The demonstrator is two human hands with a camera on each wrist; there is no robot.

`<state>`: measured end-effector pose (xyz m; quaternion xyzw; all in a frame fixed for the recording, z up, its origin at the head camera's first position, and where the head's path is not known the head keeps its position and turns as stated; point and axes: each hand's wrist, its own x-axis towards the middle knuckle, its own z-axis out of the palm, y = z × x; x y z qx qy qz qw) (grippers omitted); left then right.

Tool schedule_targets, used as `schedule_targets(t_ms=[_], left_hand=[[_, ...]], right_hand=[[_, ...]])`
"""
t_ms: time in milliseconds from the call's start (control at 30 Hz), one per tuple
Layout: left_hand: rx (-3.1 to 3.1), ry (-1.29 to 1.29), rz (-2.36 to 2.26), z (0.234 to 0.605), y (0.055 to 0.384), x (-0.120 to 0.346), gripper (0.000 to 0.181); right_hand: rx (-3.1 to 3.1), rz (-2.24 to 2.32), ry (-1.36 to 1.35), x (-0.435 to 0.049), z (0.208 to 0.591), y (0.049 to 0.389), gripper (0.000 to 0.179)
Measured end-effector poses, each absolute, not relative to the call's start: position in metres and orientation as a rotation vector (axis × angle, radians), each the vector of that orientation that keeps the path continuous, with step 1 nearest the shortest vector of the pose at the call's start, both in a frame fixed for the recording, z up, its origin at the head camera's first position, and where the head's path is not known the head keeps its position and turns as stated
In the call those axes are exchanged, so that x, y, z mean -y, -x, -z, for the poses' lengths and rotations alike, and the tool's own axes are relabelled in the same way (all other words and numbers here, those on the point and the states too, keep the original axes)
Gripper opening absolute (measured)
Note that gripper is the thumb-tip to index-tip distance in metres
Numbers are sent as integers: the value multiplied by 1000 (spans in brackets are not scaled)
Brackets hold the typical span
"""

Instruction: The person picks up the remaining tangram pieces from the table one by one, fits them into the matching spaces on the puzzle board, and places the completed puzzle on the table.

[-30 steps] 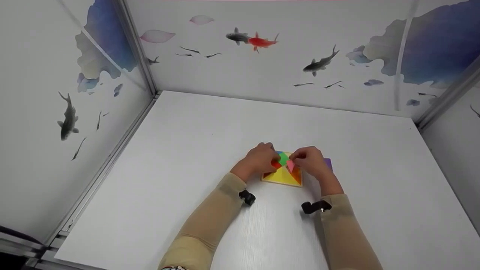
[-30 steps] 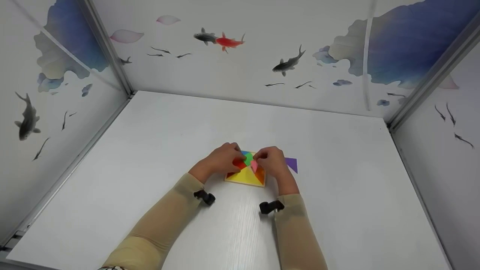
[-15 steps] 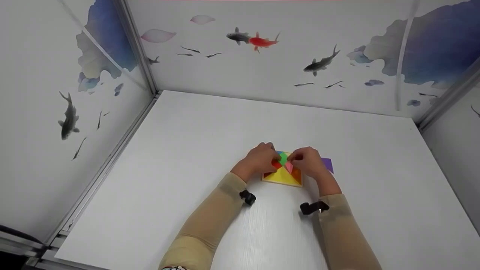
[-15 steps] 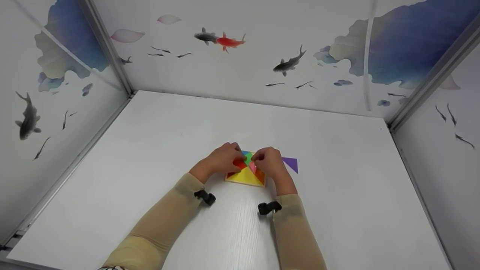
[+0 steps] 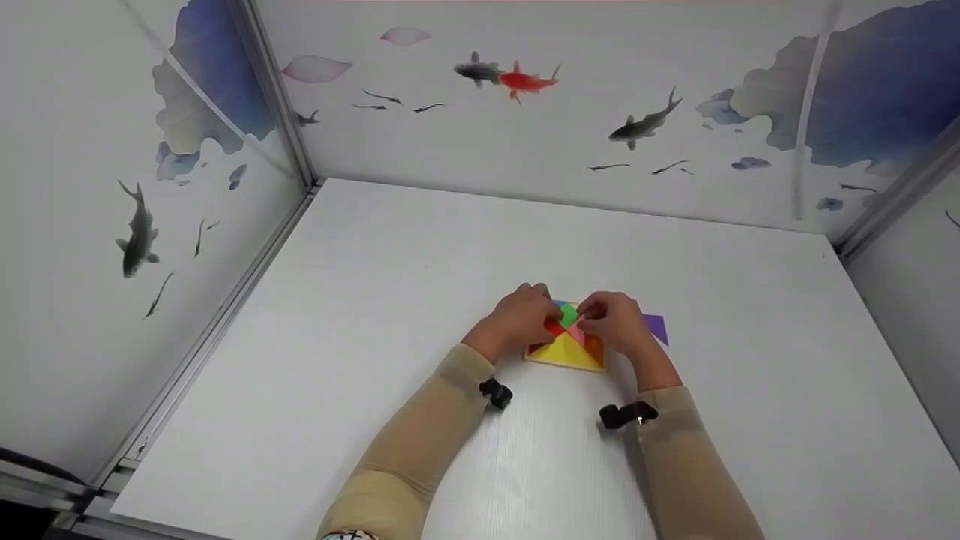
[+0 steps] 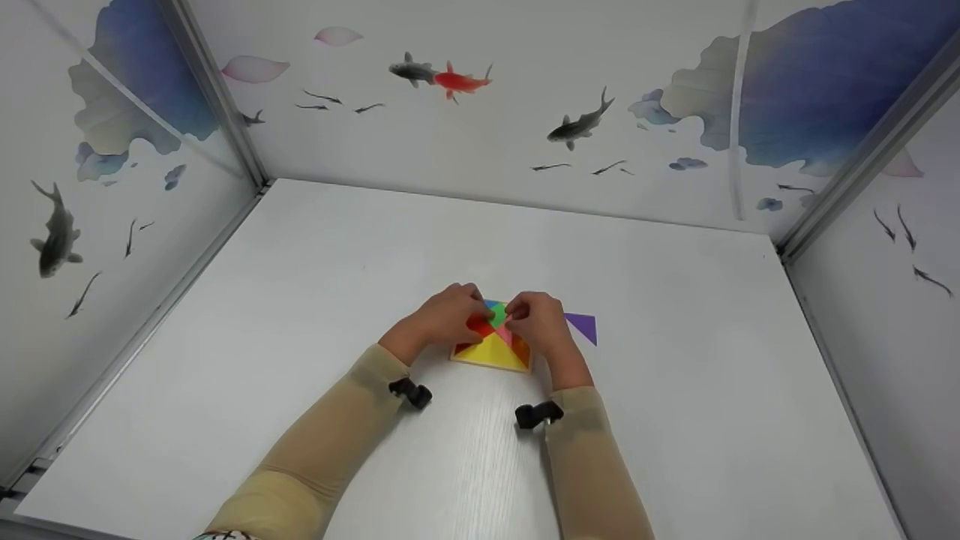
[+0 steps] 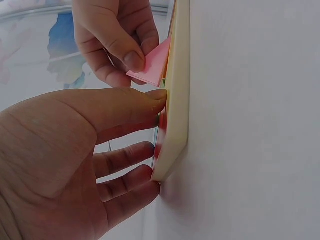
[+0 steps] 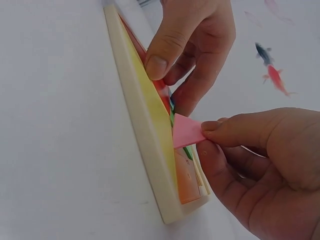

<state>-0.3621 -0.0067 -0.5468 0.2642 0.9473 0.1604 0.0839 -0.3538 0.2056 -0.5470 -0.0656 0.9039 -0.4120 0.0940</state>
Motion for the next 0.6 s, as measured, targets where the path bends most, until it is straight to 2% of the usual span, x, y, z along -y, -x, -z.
schedule_targets(t_ms=[600], left_hand=[[-2801, -800, -474, 545, 362, 8, 39]], right_hand=[[-2696, 1177, 87, -203, 547, 355, 19]])
